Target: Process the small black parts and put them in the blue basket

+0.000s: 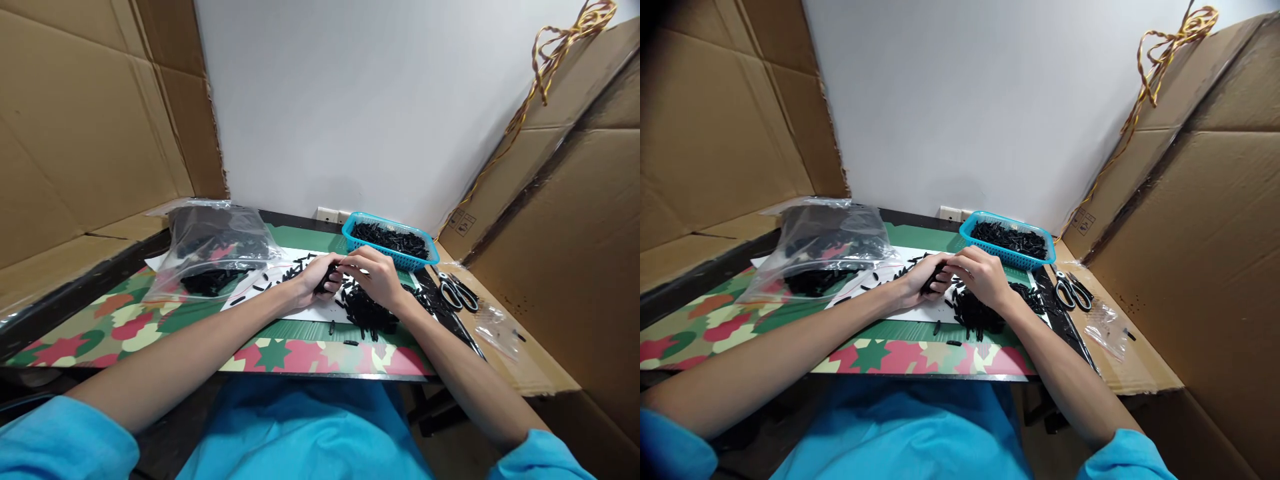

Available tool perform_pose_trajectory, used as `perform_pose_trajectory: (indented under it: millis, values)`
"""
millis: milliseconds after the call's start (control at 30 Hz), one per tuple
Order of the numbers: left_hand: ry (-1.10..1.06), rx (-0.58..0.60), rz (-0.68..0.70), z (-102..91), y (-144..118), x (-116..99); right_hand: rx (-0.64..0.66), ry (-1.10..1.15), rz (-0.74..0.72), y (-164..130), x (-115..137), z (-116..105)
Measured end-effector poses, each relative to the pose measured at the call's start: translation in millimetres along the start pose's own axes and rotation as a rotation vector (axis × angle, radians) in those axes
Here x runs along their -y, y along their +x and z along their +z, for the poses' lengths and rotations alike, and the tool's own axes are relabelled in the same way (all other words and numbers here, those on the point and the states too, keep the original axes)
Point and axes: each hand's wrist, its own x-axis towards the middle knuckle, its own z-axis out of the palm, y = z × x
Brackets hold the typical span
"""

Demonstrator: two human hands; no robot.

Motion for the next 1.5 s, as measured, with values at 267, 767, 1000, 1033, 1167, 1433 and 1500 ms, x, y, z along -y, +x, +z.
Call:
perform_pose_trajectory:
  millis: [267, 767, 1000, 1033, 1167, 1433, 1500]
  values:
    - [0.032, -0.007, 0.036, -2.6, -10.1, -14.6, -0.083, 0.069, 0.123, 2.9, -6.3, -1.6]
    - [0.114, 0.017, 0.081, 3.1, -14.5, -23.6, -0.178, 0.596, 0.551, 5.9, -10.6, 10.7]
    - [0.117, 0.002, 0.121, 2.7, -12.5, -19.8, -0.185, 0.642, 0.573, 5.9, -5.7, 8.4]
    - [0.118, 0.003, 0.109, 2.6, -12.2, -18.9, -0.181, 0.643, 0.572, 5.9, -5.0, 8.1]
    - [0.118, 0.011, 0.078, 2.4, -10.9, -16.5, -0.162, 0.642, 0.564, 5.4, -4.6, 8.3]
    - [0.094, -0.046, 0.187, 0.6, -10.9, -17.6, -0.164, 0.561, 0.524, 3.6, -7.3, 10.9]
    - [0.095, -0.047, 0.182, -0.1, -10.9, -16.8, -0.159, 0.522, 0.502, 2.7, -6.7, 13.1]
